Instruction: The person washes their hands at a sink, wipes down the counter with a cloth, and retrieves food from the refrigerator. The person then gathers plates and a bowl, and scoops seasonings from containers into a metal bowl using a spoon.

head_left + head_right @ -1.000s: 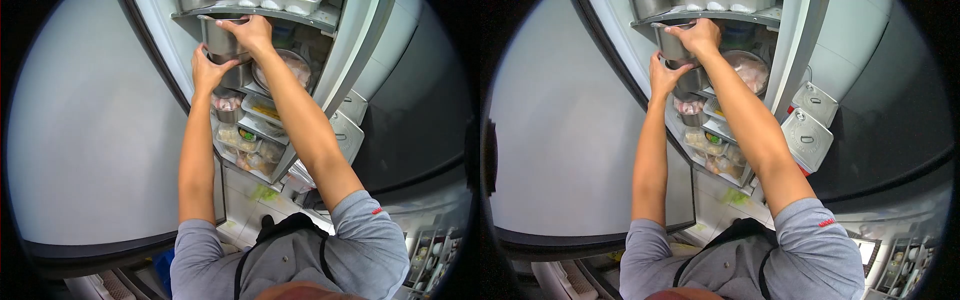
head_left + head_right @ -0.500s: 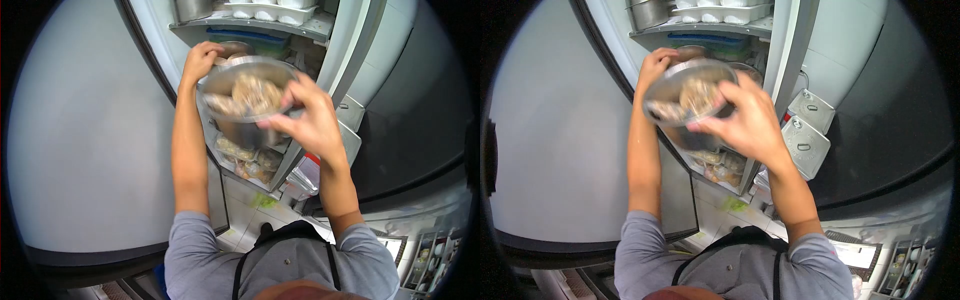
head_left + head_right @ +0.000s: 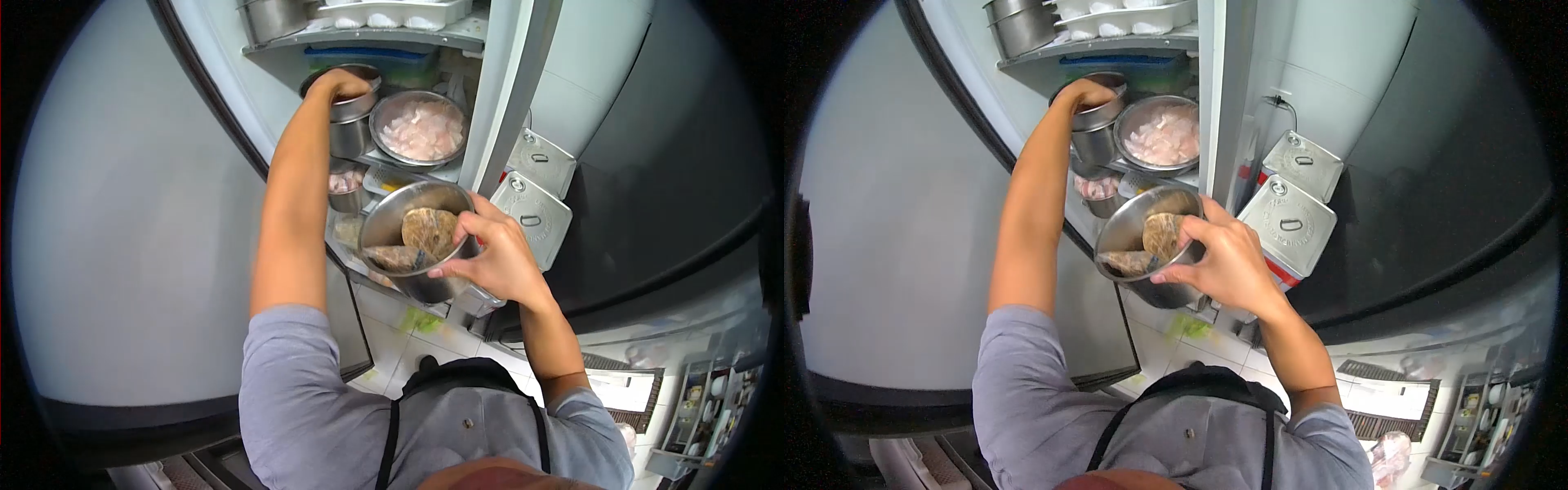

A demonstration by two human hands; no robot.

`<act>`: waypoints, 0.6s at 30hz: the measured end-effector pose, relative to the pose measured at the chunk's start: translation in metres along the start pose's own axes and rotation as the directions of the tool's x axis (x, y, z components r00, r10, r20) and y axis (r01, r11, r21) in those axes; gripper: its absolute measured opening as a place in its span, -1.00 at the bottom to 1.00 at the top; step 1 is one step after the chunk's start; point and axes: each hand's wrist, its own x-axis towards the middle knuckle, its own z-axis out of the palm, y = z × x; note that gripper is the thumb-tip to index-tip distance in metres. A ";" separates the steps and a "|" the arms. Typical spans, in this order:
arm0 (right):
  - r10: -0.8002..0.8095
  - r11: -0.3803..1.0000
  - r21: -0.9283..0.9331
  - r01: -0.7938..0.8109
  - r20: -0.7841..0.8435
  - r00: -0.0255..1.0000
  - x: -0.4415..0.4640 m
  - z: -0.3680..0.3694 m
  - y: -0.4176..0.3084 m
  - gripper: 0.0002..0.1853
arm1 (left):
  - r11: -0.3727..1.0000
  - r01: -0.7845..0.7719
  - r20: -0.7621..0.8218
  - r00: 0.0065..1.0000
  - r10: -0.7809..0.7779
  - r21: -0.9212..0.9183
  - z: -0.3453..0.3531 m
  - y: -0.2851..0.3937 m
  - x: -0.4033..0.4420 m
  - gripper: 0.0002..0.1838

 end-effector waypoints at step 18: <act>-0.086 0.996 -0.075 0.048 -0.668 0.739 0.177 0.047 -0.029 -0.42 | 0.132 -0.804 -0.772 0.492 -0.402 -0.580 0.184 -0.124 -0.240 -0.71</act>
